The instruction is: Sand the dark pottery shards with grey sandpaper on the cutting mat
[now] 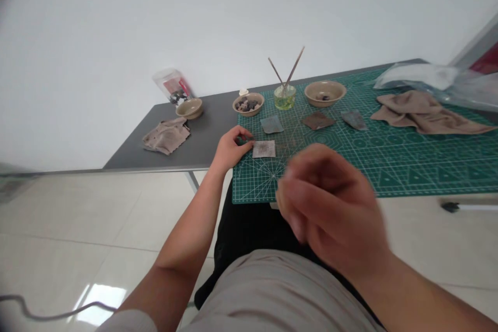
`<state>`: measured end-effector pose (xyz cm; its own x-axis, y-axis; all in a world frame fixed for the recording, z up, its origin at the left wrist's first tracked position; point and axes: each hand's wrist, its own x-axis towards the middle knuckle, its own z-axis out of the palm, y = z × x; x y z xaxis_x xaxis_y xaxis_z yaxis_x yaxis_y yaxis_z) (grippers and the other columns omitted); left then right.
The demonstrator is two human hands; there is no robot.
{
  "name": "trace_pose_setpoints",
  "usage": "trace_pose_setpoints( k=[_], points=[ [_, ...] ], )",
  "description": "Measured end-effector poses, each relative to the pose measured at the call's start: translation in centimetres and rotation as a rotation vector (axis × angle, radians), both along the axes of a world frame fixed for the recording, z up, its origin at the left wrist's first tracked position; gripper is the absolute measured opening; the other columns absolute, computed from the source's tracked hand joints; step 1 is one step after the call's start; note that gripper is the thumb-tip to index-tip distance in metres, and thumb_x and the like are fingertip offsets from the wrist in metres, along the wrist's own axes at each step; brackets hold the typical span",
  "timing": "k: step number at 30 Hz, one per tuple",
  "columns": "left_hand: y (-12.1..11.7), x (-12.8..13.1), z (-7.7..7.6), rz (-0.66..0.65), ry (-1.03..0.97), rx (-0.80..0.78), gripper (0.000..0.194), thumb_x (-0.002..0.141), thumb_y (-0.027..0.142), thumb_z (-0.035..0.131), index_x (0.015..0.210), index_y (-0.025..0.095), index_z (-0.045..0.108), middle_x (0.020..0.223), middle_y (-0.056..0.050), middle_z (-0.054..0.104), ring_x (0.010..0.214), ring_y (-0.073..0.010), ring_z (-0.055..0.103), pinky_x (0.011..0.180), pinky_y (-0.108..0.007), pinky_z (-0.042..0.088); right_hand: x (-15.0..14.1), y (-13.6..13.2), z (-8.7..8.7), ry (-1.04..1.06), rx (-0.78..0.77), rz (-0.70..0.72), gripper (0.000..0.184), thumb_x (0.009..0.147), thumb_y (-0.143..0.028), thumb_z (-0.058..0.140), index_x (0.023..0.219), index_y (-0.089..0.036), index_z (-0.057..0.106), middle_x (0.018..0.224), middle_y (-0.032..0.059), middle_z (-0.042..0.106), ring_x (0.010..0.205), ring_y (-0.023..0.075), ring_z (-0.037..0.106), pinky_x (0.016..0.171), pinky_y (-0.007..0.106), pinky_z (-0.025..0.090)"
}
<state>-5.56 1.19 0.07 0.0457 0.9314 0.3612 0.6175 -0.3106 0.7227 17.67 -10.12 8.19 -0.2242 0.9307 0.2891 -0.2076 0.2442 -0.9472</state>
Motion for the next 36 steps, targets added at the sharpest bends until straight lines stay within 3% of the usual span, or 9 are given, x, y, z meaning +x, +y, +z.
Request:
trace_pose_setpoints(
  k=[2,4,6,11,16,20,27,31,36],
  points=[
    [0.1,0.0,0.1,0.011,-0.026,-0.023,0.011,0.077,0.020,0.070,0.087,0.020,0.068,0.083,0.000,0.066,0.078,-0.0156,0.058,0.073,-0.029,0.046,-0.7,2.9,-1.0,-0.234,0.124,-0.026,0.010,0.088,-0.037,0.070,0.095,-0.029,0.072,0.070,0.0000,0.067,0.061,0.0181,0.063,0.052,0.030,0.052],
    [0.2,0.0,0.2,0.007,-0.054,-0.030,0.010,0.077,0.022,0.070,0.086,0.019,0.068,0.081,0.001,0.066,0.075,-0.0150,0.057,0.071,-0.029,0.046,-1.5,6.2,-2.8,-0.577,0.308,-0.010,0.017,0.088,-0.030,0.070,0.103,-0.024,0.075,0.095,0.0057,0.075,0.087,0.0230,0.069,0.080,0.039,0.056],
    [0.3,-0.1,0.3,0.013,-0.070,-0.037,0.009,0.077,0.024,0.070,0.085,0.019,0.068,0.080,0.001,0.066,0.072,-0.0143,0.055,0.070,-0.029,0.045,-1.9,9.0,-4.8,-0.862,0.495,0.052,0.029,0.087,-0.027,0.071,0.115,-0.021,0.074,0.122,0.0103,0.072,0.115,0.0294,0.063,0.103,0.047,0.048],
    [0.4,-0.2,0.4,0.014,-0.122,-0.064,0.013,0.076,0.028,0.071,0.084,0.020,0.068,0.076,0.003,0.064,0.066,-0.0128,0.052,0.066,-0.028,0.043,-2.5,11.8,-6.7,-1.217,0.615,0.183,0.040,0.093,-0.036,0.067,0.129,-0.019,0.069,0.138,0.0120,0.064,0.125,0.0320,0.056,0.106,0.048,0.044],
    [0.5,-0.2,0.4,0.010,-0.135,-0.067,0.014,0.075,0.031,0.071,0.083,0.020,0.067,0.074,0.003,0.062,0.065,-0.0126,0.050,0.063,-0.027,0.040,-3.0,12.3,-5.3,-1.303,0.695,0.230,0.025,0.097,-0.027,0.060,0.112,-0.014,0.075,0.117,0.0137,0.073,0.111,0.0278,0.063,0.099,0.040,0.045],
    [0.5,-0.4,0.4,0.033,-0.162,-0.057,0.015,0.075,0.032,0.072,0.083,0.020,0.068,0.073,0.003,0.060,0.065,-0.0125,0.050,0.063,-0.027,0.040,-2.8,12.3,-4.7,-1.341,0.640,0.067,0.027,0.099,-0.025,0.050,0.106,-0.016,0.074,0.098,0.0126,0.076,0.095,0.0265,0.068,0.081,0.035,0.047],
    [0.5,-0.3,0.5,0.033,-0.170,-0.085,0.018,0.074,0.033,0.072,0.084,0.019,0.068,0.074,0.003,0.062,0.064,-0.0122,0.050,0.061,-0.027,0.039,-2.5,12.2,-5.2,-1.123,0.442,-0.249,0.026,0.094,-0.027,0.050,0.113,-0.017,0.064,0.090,0.0074,0.074,0.080,0.0228,0.069,0.070,0.030,0.043],
    [0.4,0.0,0.5,0.001,-0.164,-0.108,0.017,0.074,0.034,0.072,0.084,0.020,0.068,0.072,0.003,0.061,0.063,-0.0123,0.049,0.060,-0.026,0.038,-2.8,12.5,-5.7,-1.106,0.385,-0.224,0.026,0.089,-0.031,0.055,0.109,-0.017,0.064,0.087,0.0086,0.074,0.077,0.0248,0.068,0.069,0.031,0.042],
    [0.4,0.3,0.5,0.011,-0.127,-0.091,0.017,0.075,0.035,0.072,0.081,0.020,0.067,0.071,0.003,0.061,0.065,-0.0135,0.052,0.062,-0.027,0.041,-2.7,13.4,-6.3,-0.903,0.340,-0.242,0.020,0.086,-0.032,0.057,0.100,-0.020,0.065,0.086,0.0052,0.073,0.076,0.0218,0.066,0.071,0.030,0.043]
  ],
)
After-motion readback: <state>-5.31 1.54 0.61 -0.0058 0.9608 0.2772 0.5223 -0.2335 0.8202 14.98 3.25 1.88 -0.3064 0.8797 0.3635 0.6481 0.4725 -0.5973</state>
